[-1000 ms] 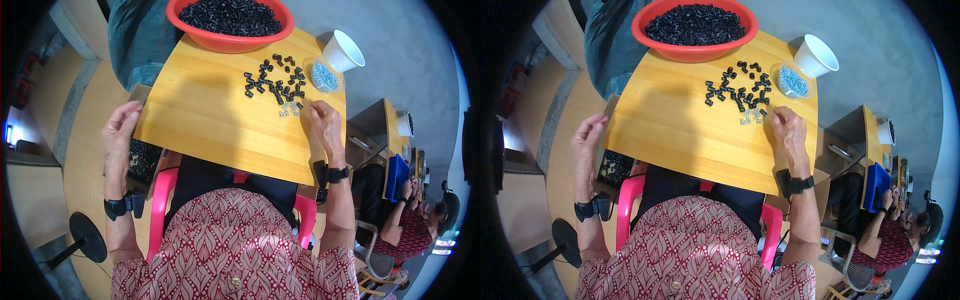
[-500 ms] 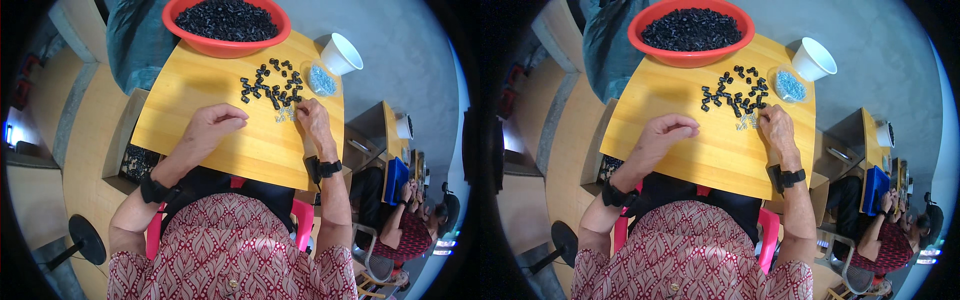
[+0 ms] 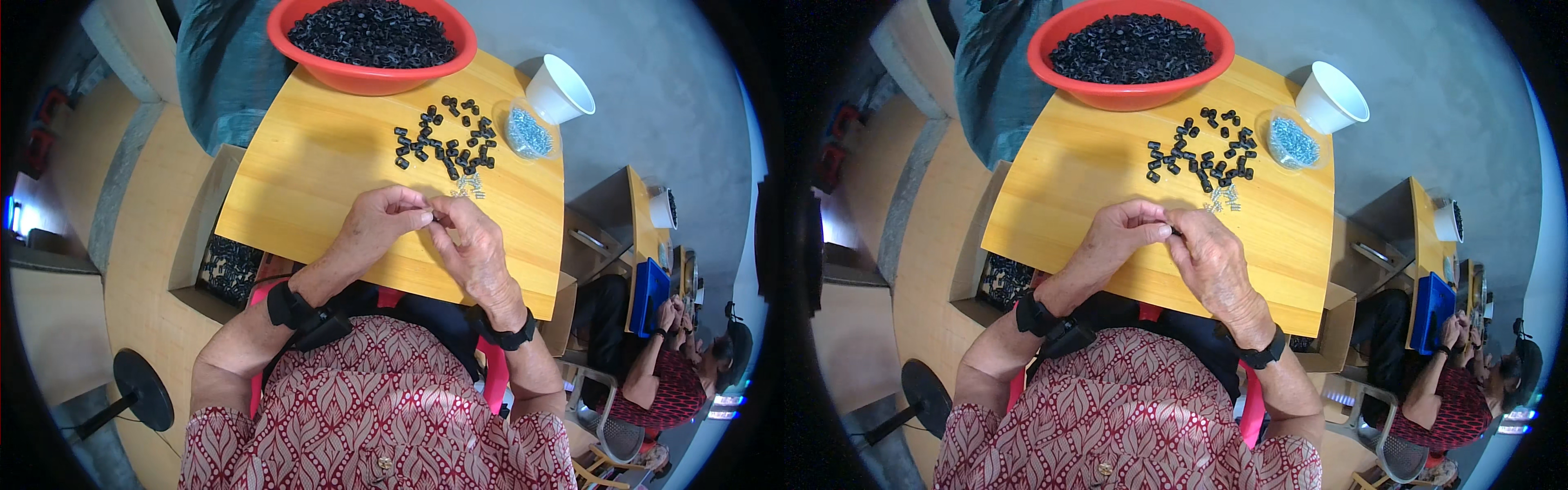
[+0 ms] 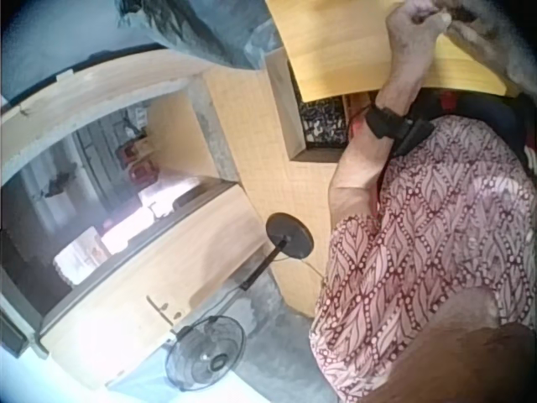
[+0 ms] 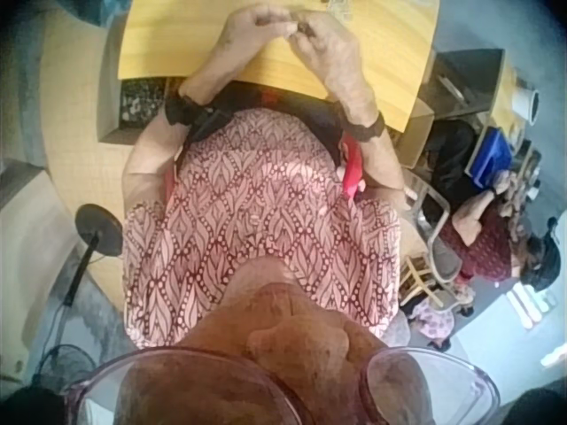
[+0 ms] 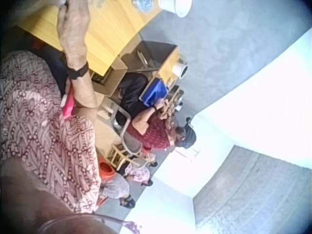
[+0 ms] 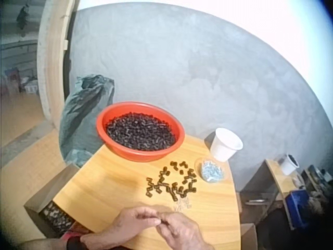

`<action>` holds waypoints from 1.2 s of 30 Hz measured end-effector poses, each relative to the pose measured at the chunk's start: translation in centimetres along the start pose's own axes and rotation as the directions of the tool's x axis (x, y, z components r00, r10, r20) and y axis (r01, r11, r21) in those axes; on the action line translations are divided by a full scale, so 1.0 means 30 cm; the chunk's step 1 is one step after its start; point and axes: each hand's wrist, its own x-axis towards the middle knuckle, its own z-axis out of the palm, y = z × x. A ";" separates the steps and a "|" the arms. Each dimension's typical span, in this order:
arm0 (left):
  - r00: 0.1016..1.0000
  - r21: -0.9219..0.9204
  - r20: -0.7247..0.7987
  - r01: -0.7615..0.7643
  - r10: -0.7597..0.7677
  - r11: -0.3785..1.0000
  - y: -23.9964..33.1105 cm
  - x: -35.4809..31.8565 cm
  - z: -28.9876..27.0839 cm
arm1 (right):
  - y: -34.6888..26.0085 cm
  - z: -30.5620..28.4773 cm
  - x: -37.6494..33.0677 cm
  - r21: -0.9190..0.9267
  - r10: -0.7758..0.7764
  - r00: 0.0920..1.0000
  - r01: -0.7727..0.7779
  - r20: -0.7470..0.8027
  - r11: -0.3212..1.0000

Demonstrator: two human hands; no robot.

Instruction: Sorting and assembling small black and silver components on a table.

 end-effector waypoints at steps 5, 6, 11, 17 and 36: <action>1.000 -0.022 -0.002 -0.017 0.017 1.000 -0.016 -0.013 -0.004 | 0.001 0.014 -0.014 0.036 0.002 1.000 -0.001 -0.020 0.999; 1.000 -0.088 -0.010 0.002 -0.003 0.996 -0.022 -0.014 -0.005 | 0.000 0.012 -0.021 0.059 0.047 0.998 -0.044 -0.052 0.997; 0.999 -0.245 -0.001 0.045 -0.046 0.968 -0.011 -0.023 0.002 | -0.001 0.017 -0.038 0.120 0.191 0.978 -0.180 -0.089 0.976; 0.999 -0.256 -0.024 0.019 -0.026 0.966 -0.032 -0.019 -0.005 | 0.000 0.021 -0.027 0.060 0.102 0.991 -0.097 -0.082 0.993; 0.963 0.225 -0.151 -0.186 0.223 0.956 0.021 -0.037 0.010 | 0.054 -0.055 0.054 0.029 0.159 0.987 -0.159 -0.014 0.987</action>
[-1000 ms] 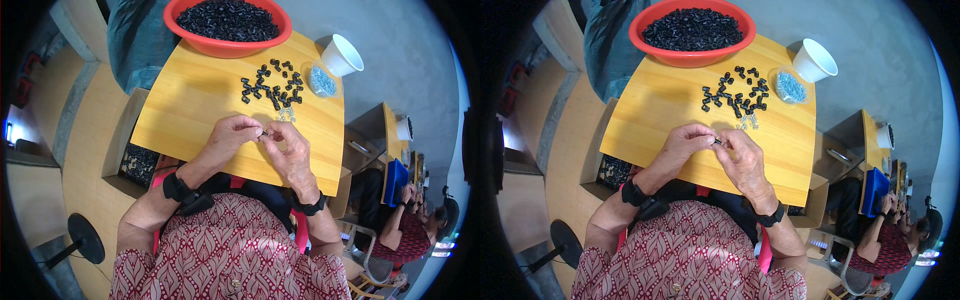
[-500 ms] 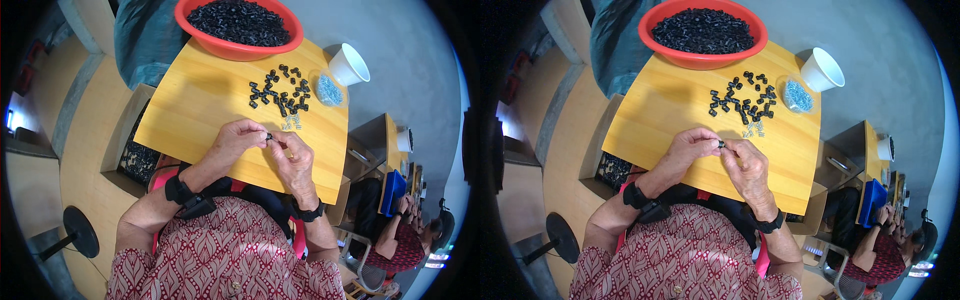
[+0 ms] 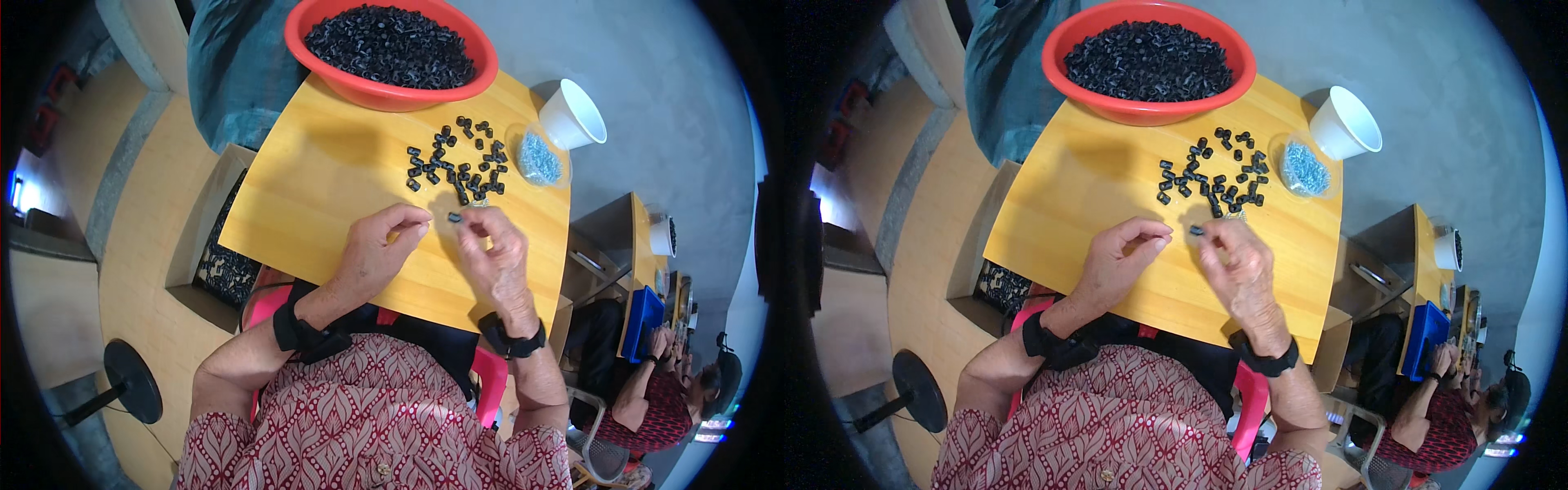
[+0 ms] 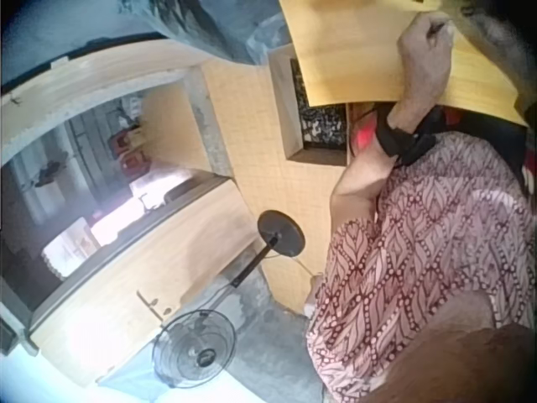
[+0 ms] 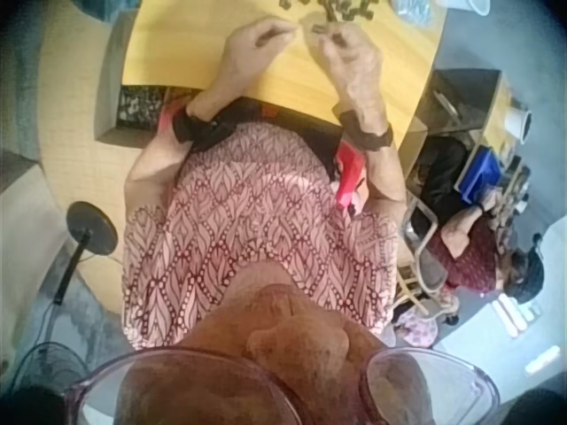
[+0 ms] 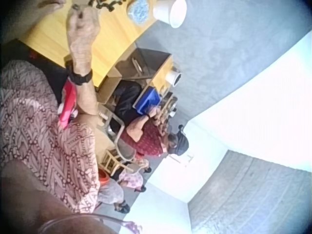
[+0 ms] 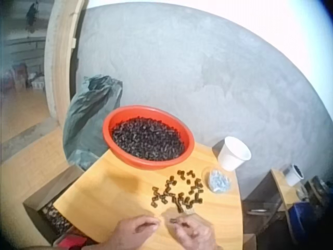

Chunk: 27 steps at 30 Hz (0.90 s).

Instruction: Sorting and assembling small black and silver components on a table.

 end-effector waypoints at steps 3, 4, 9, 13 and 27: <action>0.997 0.120 -0.054 -0.055 0.062 0.991 0.014 -0.003 -0.016 | 0.044 -0.071 0.075 -0.162 -0.020 0.999 0.015 -0.026 0.987; 0.994 0.155 -0.073 -0.068 0.080 0.986 0.017 0.002 -0.018 | 0.059 -0.088 0.096 -0.147 0.029 0.999 -0.034 -0.039 0.989; 0.998 -0.041 -0.068 0.015 -0.018 0.999 0.028 0.008 -0.011 | -0.013 -0.072 0.096 -0.171 -0.232 0.964 0.253 0.130 0.952; 0.991 -0.175 0.060 0.131 -0.122 0.976 0.032 0.002 -0.022 | -0.073 -0.005 0.073 -0.083 -0.378 0.909 0.396 0.173 0.915; 0.967 -0.393 0.147 0.252 -0.210 0.884 0.030 -0.009 -0.035 | -0.089 0.069 -0.017 -0.100 -0.268 0.963 0.264 -0.030 0.959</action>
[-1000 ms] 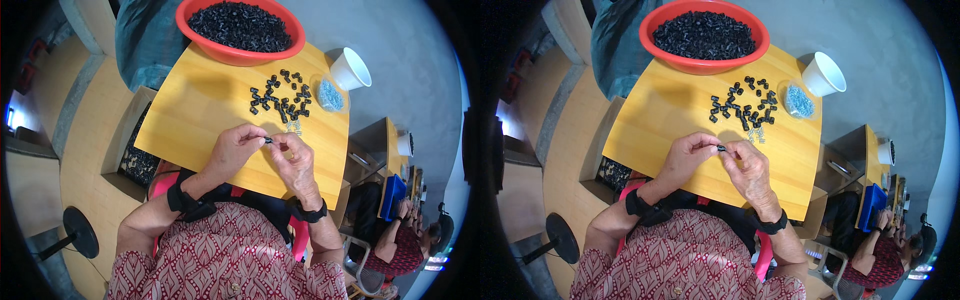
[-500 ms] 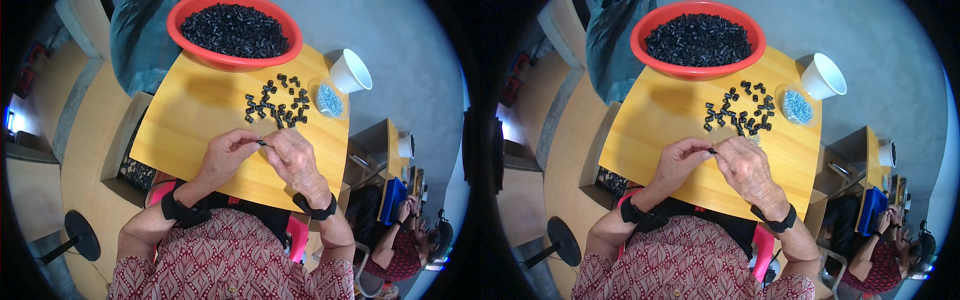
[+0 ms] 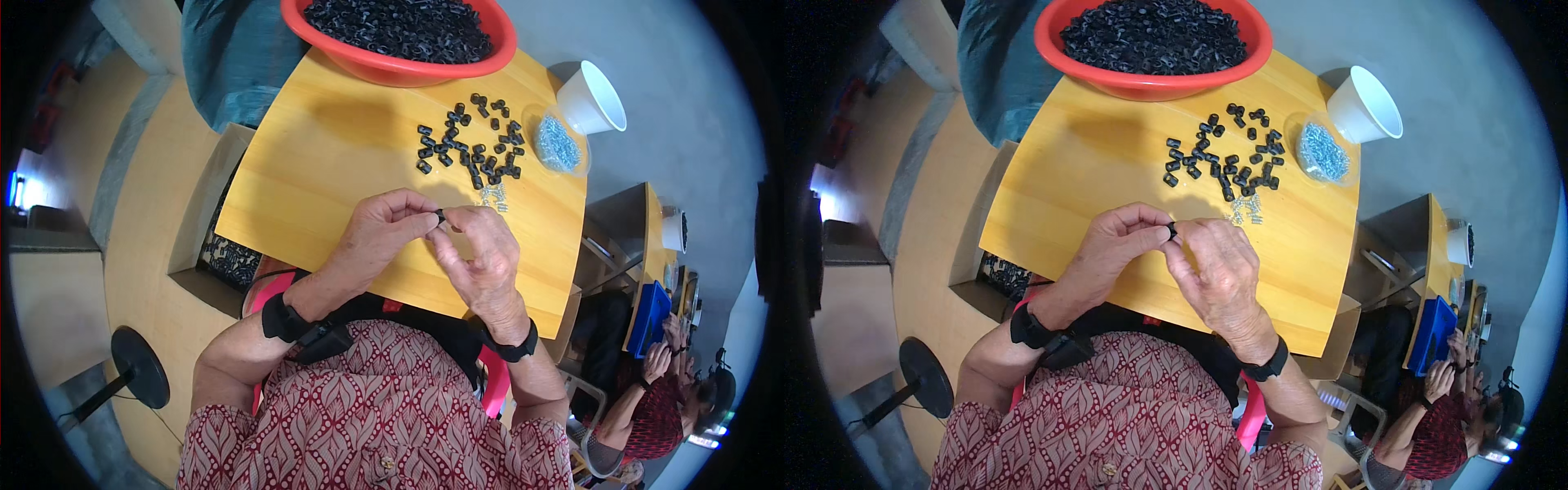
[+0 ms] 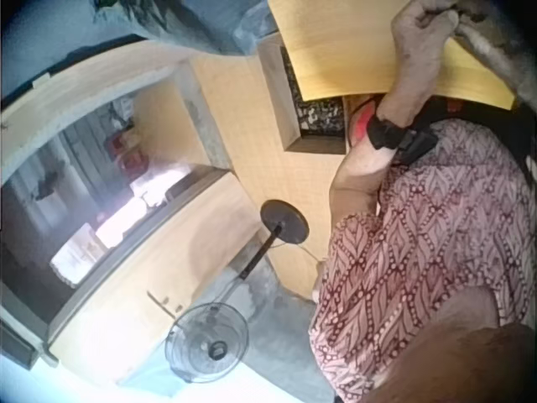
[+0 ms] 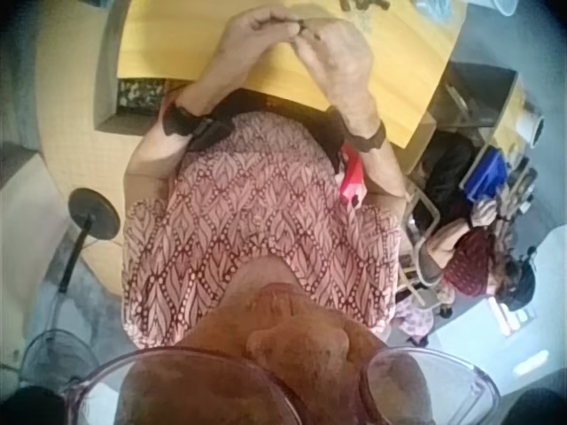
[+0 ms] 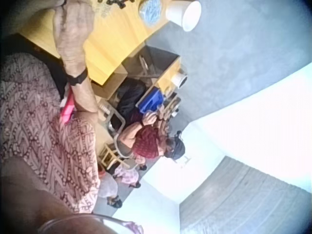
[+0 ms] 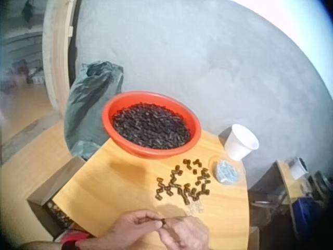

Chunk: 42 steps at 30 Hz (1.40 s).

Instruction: Sorting and assembling small black and silver components on a table.

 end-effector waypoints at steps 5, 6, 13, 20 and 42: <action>0.995 0.068 0.092 0.041 -0.048 0.997 0.005 -0.005 -0.009 | -0.011 0.006 -0.036 -0.052 -0.034 0.999 0.033 -0.027 0.998; 0.994 0.131 0.097 0.029 -0.042 0.991 -0.003 -0.004 -0.013 | -0.009 -0.001 -0.040 -0.056 -0.031 0.999 0.029 -0.027 0.998; 1.000 0.255 0.005 -0.013 0.012 0.967 0.023 0.010 -0.016 | 0.135 -0.130 -0.010 0.049 0.289 0.957 -0.289 -0.002 0.956; 1.000 0.193 -0.009 -0.022 0.024 0.981 0.022 0.014 -0.008 | 0.221 -0.111 -0.060 -0.178 0.339 0.940 -0.327 0.042 0.928; 1.000 0.187 -0.014 -0.011 0.014 0.982 0.007 0.010 -0.015 | 0.122 -0.110 -0.005 0.103 0.270 0.960 -0.277 0.072 0.955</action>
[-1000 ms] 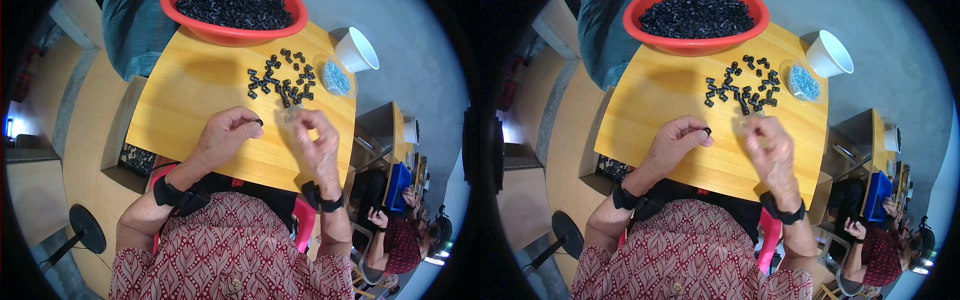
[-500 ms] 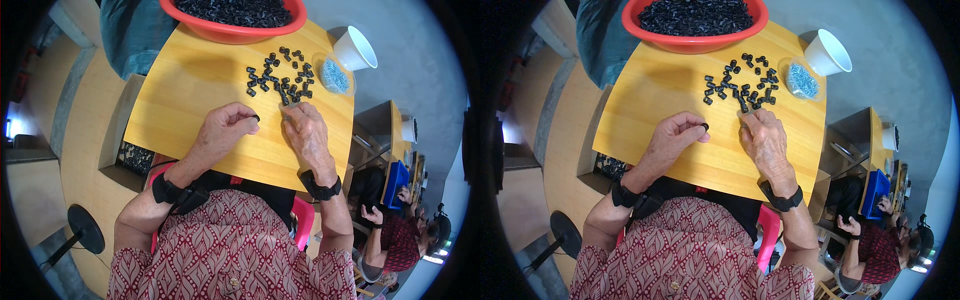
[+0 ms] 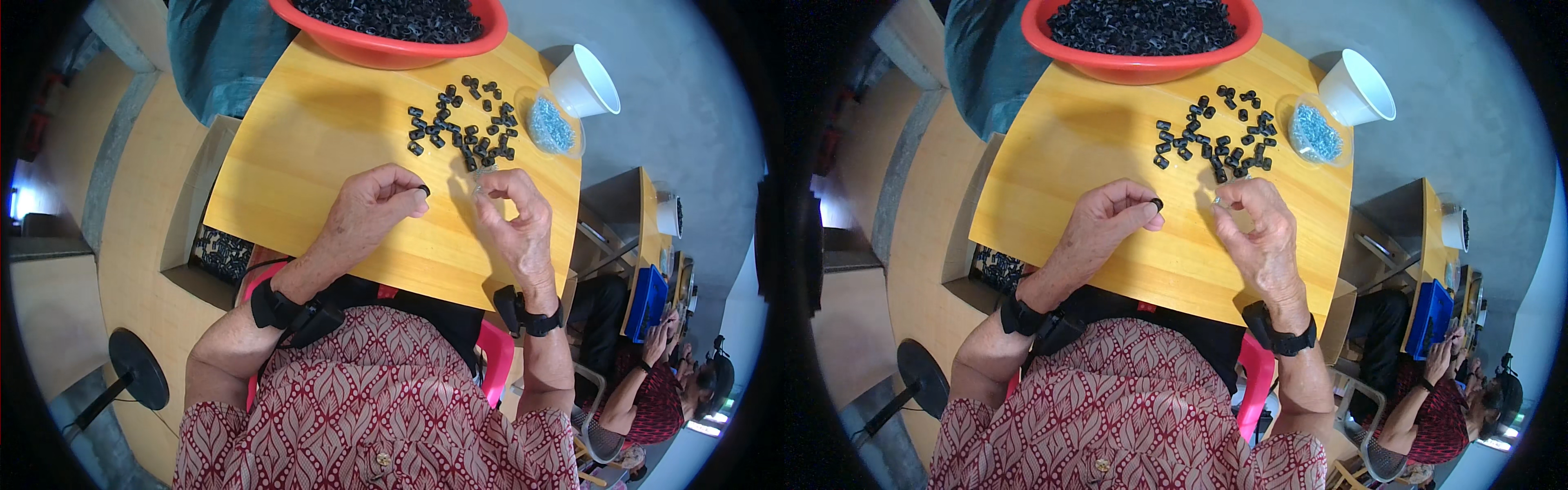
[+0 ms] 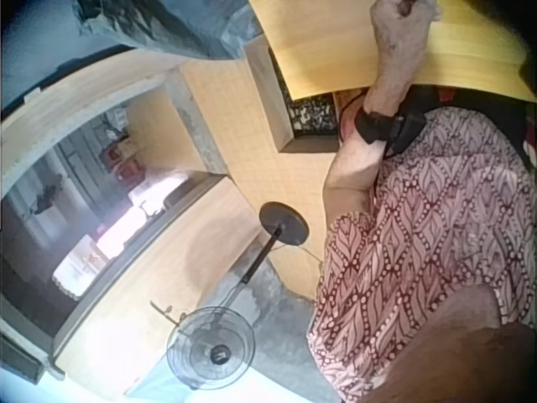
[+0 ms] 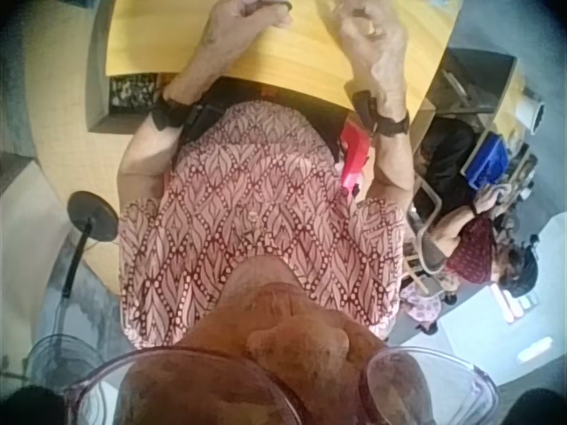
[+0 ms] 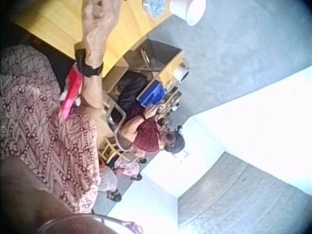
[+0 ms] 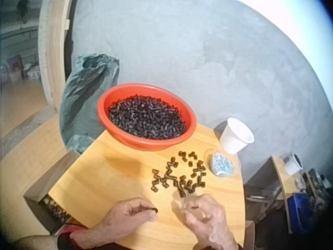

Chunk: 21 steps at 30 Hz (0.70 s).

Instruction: Sorting and assembling small black and silver components on a table.

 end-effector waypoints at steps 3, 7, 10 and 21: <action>1.000 0.025 -0.002 -0.005 0.005 1.000 -0.003 0.003 -0.001 | -0.005 0.005 -0.025 -0.073 -0.088 0.996 0.088 -0.001 0.993; 1.000 0.042 0.003 -0.025 0.025 0.999 -0.004 0.005 0.004 | 0.035 0.018 -0.059 -0.131 -0.045 0.999 0.046 0.009 0.990; 0.999 0.027 0.013 -0.032 0.032 0.999 -0.014 0.005 0.002 | 0.076 0.019 -0.086 -0.151 0.048 0.999 -0.044 0.024 0.988; 0.999 0.035 0.014 -0.037 0.036 0.999 -0.028 0.013 0.003 | 0.062 0.029 -0.065 -0.230 0.070 0.997 -0.076 -0.035 0.970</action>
